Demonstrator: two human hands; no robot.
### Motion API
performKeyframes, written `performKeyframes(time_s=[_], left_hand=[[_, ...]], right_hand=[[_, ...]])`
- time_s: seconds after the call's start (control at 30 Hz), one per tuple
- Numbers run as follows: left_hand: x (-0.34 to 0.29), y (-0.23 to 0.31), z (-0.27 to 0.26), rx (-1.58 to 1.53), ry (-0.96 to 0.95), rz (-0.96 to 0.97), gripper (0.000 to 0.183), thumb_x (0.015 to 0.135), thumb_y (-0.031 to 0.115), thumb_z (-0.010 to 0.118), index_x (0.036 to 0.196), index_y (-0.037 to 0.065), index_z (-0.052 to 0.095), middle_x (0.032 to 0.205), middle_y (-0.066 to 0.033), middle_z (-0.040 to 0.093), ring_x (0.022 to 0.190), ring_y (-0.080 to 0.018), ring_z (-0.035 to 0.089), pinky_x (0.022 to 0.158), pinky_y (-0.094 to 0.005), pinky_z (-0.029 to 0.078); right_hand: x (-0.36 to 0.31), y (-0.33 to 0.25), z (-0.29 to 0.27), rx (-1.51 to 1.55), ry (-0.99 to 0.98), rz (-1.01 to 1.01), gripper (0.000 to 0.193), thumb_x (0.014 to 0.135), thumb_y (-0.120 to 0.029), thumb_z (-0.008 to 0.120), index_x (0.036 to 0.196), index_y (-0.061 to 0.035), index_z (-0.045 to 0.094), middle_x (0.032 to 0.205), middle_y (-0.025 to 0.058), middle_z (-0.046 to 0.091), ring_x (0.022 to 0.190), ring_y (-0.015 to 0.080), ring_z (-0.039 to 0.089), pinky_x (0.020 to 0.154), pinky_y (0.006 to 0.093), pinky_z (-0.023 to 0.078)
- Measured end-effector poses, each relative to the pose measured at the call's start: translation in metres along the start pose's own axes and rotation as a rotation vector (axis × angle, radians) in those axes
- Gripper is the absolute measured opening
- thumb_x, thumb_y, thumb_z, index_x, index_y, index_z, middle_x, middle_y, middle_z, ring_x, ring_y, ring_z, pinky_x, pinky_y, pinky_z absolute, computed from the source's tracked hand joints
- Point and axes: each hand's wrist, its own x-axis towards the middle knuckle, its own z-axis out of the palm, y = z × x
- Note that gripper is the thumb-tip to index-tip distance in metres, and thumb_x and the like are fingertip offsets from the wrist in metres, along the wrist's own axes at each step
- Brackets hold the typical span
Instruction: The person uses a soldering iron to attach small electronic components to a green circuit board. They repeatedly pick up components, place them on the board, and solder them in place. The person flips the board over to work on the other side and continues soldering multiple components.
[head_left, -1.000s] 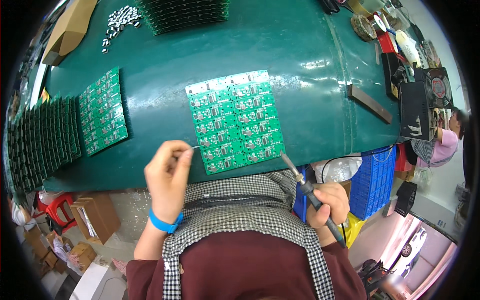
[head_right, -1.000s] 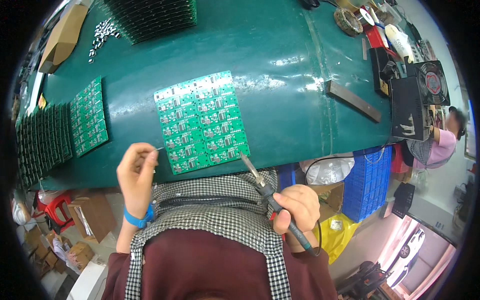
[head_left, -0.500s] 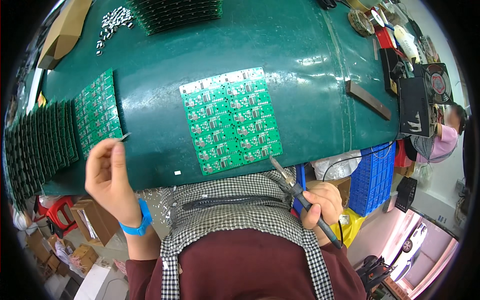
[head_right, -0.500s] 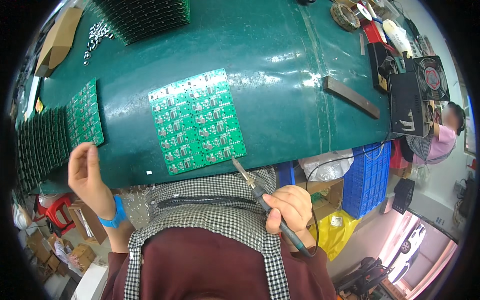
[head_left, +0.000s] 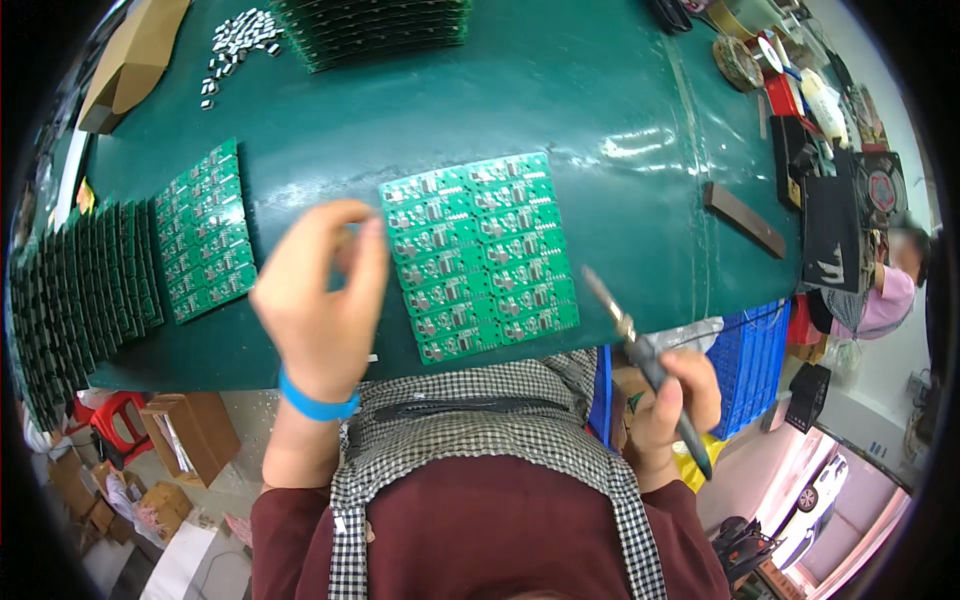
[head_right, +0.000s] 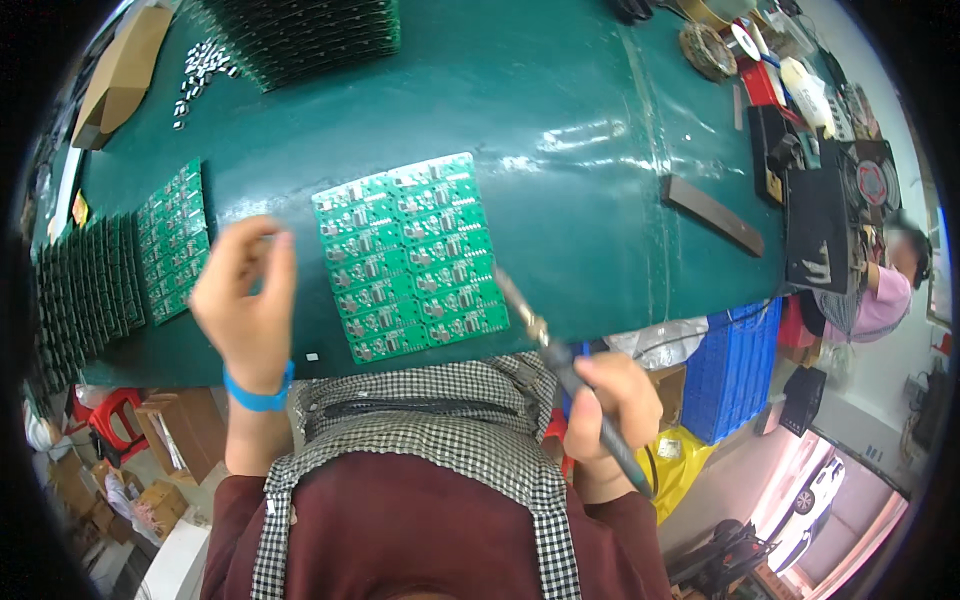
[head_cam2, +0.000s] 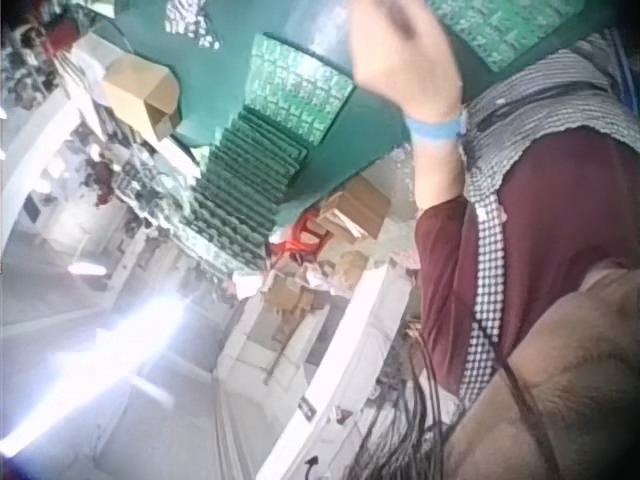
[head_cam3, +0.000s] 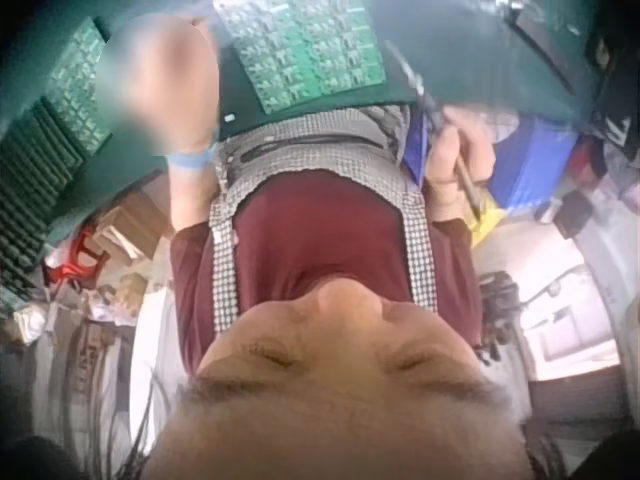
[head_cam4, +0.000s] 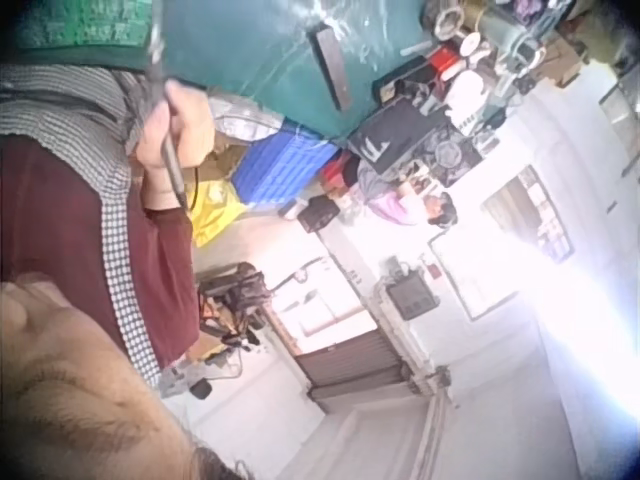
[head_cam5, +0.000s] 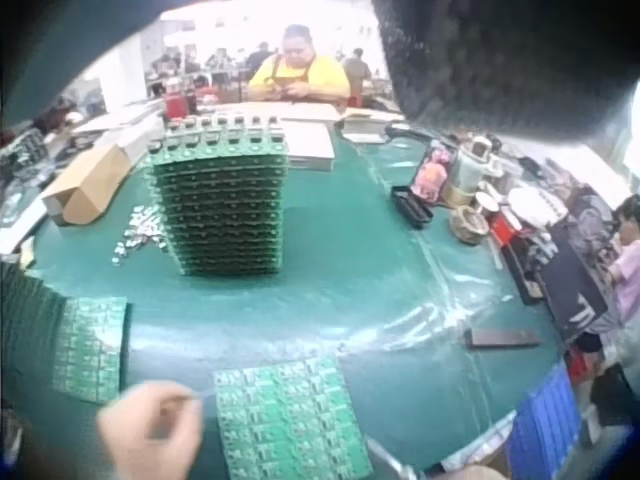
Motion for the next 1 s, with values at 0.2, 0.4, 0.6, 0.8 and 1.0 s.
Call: performKeyframes(time_s=[0.2, 0.4, 0.6, 0.8, 1.0], left_hand=[[0.003, -0.003, 0.027, -0.026, -0.161, -0.026, 0.011, 0.079, 0.002, 0.066, 0.085, 0.007, 0.058, 0.087, -0.0079, 0.065, 0.070, -0.0307, 0.064, 0.058, -0.0369, 0.050], [0.007, -0.004, 0.032, -0.054, -0.190, -0.163, 0.012, 0.079, -0.004, 0.065, 0.085, 0.003, 0.057, 0.092, -0.0072, 0.069, 0.051, -0.0122, 0.045, 0.048, -0.0272, 0.037], [0.006, -0.012, 0.036, -0.103, -0.137, -0.141, 0.014, 0.077, -0.005, 0.066, 0.085, 0.003, 0.057, 0.095, -0.0066, 0.069, 0.047, -0.0083, 0.035, 0.043, -0.0250, 0.032], [0.007, -0.012, 0.039, -0.075, -0.121, -0.113, 0.016, 0.076, -0.007, 0.066, 0.084, 0.003, 0.057, 0.093, -0.0075, 0.068, 0.049, -0.0107, 0.043, 0.044, -0.0265, 0.036], [0.007, -0.013, 0.043, -0.026, -0.111, -0.079, 0.016, 0.076, -0.007, 0.066, 0.085, 0.003, 0.057, 0.091, -0.0083, 0.066, 0.055, -0.0163, 0.053, 0.045, -0.0282, 0.040]], right_hand=[[0.058, 0.000, 0.049, 0.229, -0.165, 0.071, 0.021, 0.076, -0.008, 0.072, 0.092, 0.0028, 0.067, 0.082, 0.0153, 0.067, 0.070, 0.0234, 0.065, 0.063, 0.0304, 0.051], [0.085, -0.002, 0.079, 0.110, -0.199, -0.147, 0.013, 0.075, -0.004, 0.071, 0.085, 0.0019, 0.068, 0.070, 0.0125, 0.067, 0.059, 0.0238, 0.066, 0.054, 0.0303, 0.053], [0.092, -0.003, 0.095, 0.123, -0.219, -0.175, 0.010, 0.074, -0.002, 0.070, 0.083, 0.0016, 0.068, 0.068, 0.0112, 0.067, 0.055, 0.0219, 0.065, 0.050, 0.0293, 0.051], [0.092, -0.001, 0.098, 0.133, -0.253, -0.199, 0.011, 0.074, -0.002, 0.071, 0.084, 0.0021, 0.067, 0.070, 0.0112, 0.067, 0.054, 0.0214, 0.064, 0.049, 0.0291, 0.051], [0.092, -0.001, 0.101, 0.147, -0.259, -0.213, 0.014, 0.073, -0.001, 0.071, 0.085, 0.0021, 0.067, 0.071, 0.0114, 0.067, 0.054, 0.0215, 0.065, 0.049, 0.0295, 0.051]])
